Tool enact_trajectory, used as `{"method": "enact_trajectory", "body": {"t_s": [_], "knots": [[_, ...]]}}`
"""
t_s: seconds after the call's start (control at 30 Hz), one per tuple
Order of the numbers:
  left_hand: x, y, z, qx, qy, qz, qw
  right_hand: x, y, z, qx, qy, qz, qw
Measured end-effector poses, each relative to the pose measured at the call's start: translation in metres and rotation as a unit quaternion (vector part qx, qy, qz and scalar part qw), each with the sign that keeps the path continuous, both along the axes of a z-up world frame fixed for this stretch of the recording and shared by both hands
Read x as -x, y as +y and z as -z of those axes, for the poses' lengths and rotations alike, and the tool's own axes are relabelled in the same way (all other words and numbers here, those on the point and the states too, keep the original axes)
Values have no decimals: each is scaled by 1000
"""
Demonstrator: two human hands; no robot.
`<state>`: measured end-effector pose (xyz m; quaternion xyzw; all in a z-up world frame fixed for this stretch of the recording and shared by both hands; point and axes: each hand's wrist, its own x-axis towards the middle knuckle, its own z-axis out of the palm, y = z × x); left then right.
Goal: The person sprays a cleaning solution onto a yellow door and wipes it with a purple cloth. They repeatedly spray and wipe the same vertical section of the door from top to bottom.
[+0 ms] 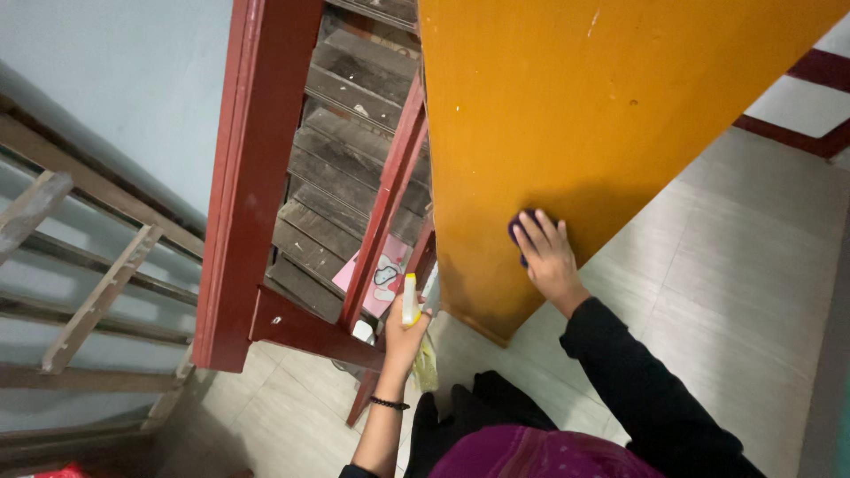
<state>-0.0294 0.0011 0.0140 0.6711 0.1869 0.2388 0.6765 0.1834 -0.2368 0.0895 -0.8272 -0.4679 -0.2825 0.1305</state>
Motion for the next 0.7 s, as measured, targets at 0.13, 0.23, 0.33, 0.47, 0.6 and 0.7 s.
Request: {"method": "enact_trajectory", "body": {"t_s": [0.13, 0.23, 0.33, 0.47, 0.6, 0.7], "knots": [[1, -3, 0, -13, -31, 20, 999, -5, 30, -14, -24, -22, -5, 999], [7, -5, 0, -12, -33, 22, 999, -9, 46, -5, 42, -58, -22, 997], [14, -6, -2, -16, -27, 21, 999, -1, 44, 17, 104, -66, -33, 992], [19, -8, -6, -43, 7, 13, 999, 10, 25, 53, 159, -48, -3, 986], [11, -15, -4, 14, -30, 60, 998, 16, -7, 74, 140, -23, -6, 990], [10, -22, -9, -5, -52, 80, 995, 22, -31, 69, 78, -26, -15, 997]]}}
